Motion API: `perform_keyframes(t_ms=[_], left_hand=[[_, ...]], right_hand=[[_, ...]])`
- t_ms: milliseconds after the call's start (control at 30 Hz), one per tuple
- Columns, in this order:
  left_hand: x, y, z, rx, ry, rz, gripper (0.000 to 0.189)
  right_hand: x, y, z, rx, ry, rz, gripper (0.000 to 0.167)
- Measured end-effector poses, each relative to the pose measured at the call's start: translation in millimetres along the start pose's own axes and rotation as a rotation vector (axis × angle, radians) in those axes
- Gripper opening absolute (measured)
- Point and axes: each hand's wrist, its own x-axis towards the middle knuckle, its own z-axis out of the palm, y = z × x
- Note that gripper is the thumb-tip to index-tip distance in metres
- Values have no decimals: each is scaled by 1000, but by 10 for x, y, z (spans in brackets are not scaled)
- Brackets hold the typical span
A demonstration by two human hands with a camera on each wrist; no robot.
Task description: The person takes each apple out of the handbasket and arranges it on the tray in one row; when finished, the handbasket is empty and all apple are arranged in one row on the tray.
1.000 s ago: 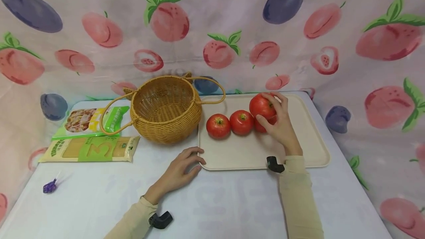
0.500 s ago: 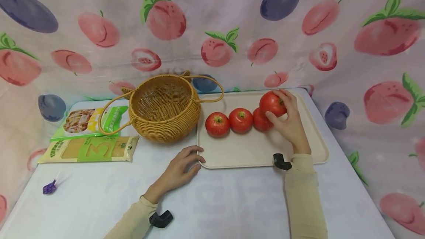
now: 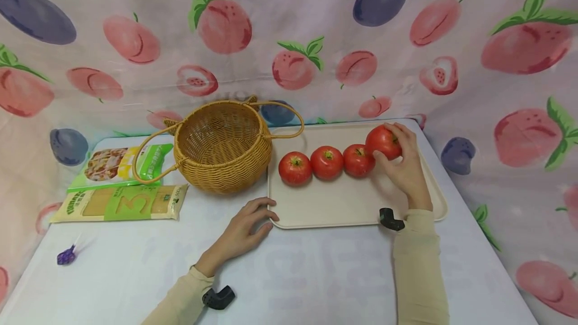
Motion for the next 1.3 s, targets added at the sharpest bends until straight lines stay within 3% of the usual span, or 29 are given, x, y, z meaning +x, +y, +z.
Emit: perform_keyframes(t_ms=[133,367,833,1300], left_hand=[[3,-19,14,9,-1,2,13],[-1,-25,14,13,1,1,13],[-1,-21,18,6,-1,-3,13],[-10,-22,24,5,-5,-5,13]], right_hand=[[-9,26,-32,-13,9,30,60],[31,482,-27,-31,31,56,63],[-39,623,-93,-101,-86,178,62],[-68,762,-81,-220,-212,271,74]])
